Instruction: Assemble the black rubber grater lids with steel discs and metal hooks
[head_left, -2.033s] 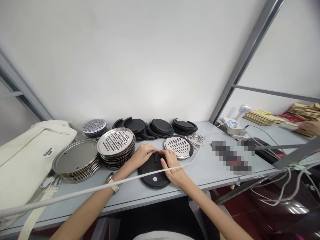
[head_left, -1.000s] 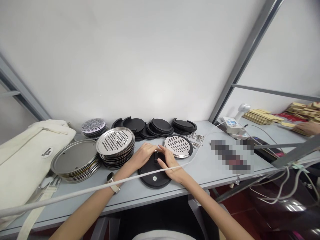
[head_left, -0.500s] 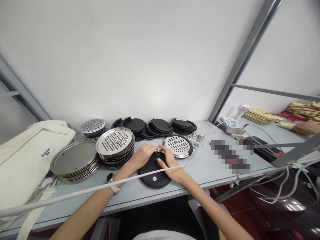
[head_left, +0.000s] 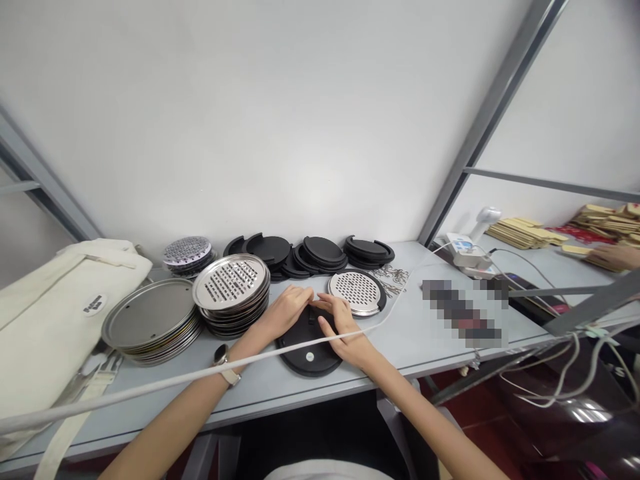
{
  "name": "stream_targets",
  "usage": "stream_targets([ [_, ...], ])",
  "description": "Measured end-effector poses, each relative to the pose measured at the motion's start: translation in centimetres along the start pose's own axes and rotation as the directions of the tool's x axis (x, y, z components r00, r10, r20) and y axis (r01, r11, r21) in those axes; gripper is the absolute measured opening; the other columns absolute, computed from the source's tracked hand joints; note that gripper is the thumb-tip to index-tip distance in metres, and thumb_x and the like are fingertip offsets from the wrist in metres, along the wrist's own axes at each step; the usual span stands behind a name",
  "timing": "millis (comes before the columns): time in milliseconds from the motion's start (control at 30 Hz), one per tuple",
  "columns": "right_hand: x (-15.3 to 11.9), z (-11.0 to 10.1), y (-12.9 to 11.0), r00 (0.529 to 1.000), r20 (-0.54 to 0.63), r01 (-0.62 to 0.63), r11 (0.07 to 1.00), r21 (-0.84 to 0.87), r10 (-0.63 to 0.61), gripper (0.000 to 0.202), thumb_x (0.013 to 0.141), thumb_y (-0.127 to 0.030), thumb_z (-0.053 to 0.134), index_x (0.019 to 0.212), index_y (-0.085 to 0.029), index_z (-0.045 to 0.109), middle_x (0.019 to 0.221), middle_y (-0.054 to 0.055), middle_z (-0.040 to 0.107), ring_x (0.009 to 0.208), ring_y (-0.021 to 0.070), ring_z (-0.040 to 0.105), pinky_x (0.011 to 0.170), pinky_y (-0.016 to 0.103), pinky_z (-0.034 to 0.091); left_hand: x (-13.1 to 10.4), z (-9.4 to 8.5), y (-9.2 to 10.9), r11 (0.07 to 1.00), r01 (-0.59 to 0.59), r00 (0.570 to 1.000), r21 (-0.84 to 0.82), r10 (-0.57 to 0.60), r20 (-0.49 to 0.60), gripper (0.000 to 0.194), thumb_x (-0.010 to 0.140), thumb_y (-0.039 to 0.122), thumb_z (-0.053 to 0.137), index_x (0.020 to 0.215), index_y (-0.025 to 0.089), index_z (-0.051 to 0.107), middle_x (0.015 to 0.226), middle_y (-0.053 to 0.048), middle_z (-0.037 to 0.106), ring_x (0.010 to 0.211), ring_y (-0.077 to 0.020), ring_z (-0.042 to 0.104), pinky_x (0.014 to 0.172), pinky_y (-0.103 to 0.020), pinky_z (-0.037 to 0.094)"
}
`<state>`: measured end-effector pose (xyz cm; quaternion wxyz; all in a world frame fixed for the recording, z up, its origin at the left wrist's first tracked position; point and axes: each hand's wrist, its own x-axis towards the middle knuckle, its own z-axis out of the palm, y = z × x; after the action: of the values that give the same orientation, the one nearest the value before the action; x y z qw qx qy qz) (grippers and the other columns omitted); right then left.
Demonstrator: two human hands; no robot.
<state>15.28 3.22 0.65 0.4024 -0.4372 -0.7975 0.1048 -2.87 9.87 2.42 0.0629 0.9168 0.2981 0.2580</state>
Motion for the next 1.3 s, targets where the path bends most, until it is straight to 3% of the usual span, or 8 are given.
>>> stream_targets([
  [167,-0.01,0.41,0.38,0.993,-0.117,-0.024,0.995,-0.102,0.012,0.039,0.090,-0.020,0.040,0.128,-0.016,0.033,0.102,0.009,0.061,0.107,0.0241,0.051,0.104,0.053,0.023,0.04,-0.17,0.08,1.000,0.020,1.000,-0.004,-0.020,0.011,0.012,0.094,0.017,0.037,0.089,0.017,0.047,0.082,-0.003,0.055,0.082,-0.0188,0.051,0.077,-0.032,0.042],
  [267,-0.03,0.42,0.49,0.988,-0.153,-0.025,0.992,-0.125,0.005,0.038,0.089,-0.021,0.042,0.125,-0.016,0.036,0.105,0.011,0.057,0.106,0.0254,0.049,0.101,0.053,0.028,0.06,-0.26,0.18,1.000,0.025,1.000,-0.015,-0.025,0.012,0.012,0.093,0.017,0.037,0.089,0.017,0.048,0.084,-0.004,0.055,0.082,-0.0188,0.051,0.077,-0.032,0.042],
  [400,0.13,0.09,0.23,0.997,-0.081,0.010,0.998,-0.069,-0.016,0.035,0.090,-0.020,0.039,0.125,-0.018,0.039,0.118,0.012,0.052,0.112,0.0251,0.046,0.100,0.049,0.033,0.09,-0.23,0.23,0.998,0.038,0.999,-0.051,-0.039,-0.004,0.012,0.092,0.016,0.038,0.088,0.017,0.050,0.085,-0.004,0.057,0.082,-0.0188,0.052,0.077,-0.032,0.042],
  [533,0.11,0.02,0.06,1.000,-0.002,-0.005,1.000,0.009,0.005,0.032,0.092,-0.019,0.036,0.124,-0.020,0.040,0.118,0.010,0.054,0.113,0.0224,0.047,0.099,0.044,0.038,0.16,-0.15,0.20,0.988,0.075,0.996,-0.131,-0.080,-0.033,0.012,0.090,0.014,0.041,0.091,0.017,0.052,0.087,-0.004,0.060,0.085,-0.0184,0.054,0.078,-0.031,0.042],
  [933,-0.19,0.62,0.33,0.993,-0.005,-0.120,0.985,0.121,0.121,0.030,0.093,-0.023,0.035,0.123,-0.020,0.038,0.121,0.011,0.055,0.115,0.0194,0.051,0.101,0.039,0.040,0.45,-0.05,-0.38,0.963,0.093,0.992,-0.254,-0.112,-0.058,0.020,0.087,0.014,0.048,0.092,0.018,0.067,0.093,-0.003,0.070,0.090,-0.0172,0.062,0.085,-0.029,0.042],
  [1300,-0.14,0.63,0.38,0.992,-0.002,-0.124,0.984,0.131,0.125,0.030,0.093,-0.024,0.034,0.123,-0.020,0.037,0.123,0.012,0.053,0.118,0.0199,0.050,0.102,0.040,0.040,0.74,0.08,-0.28,0.923,0.170,0.975,-0.346,-0.208,-0.075,0.021,0.082,0.011,0.052,0.088,0.018,0.071,0.089,-0.003,0.073,0.085,-0.0162,0.066,0.081,-0.027,0.047],
])
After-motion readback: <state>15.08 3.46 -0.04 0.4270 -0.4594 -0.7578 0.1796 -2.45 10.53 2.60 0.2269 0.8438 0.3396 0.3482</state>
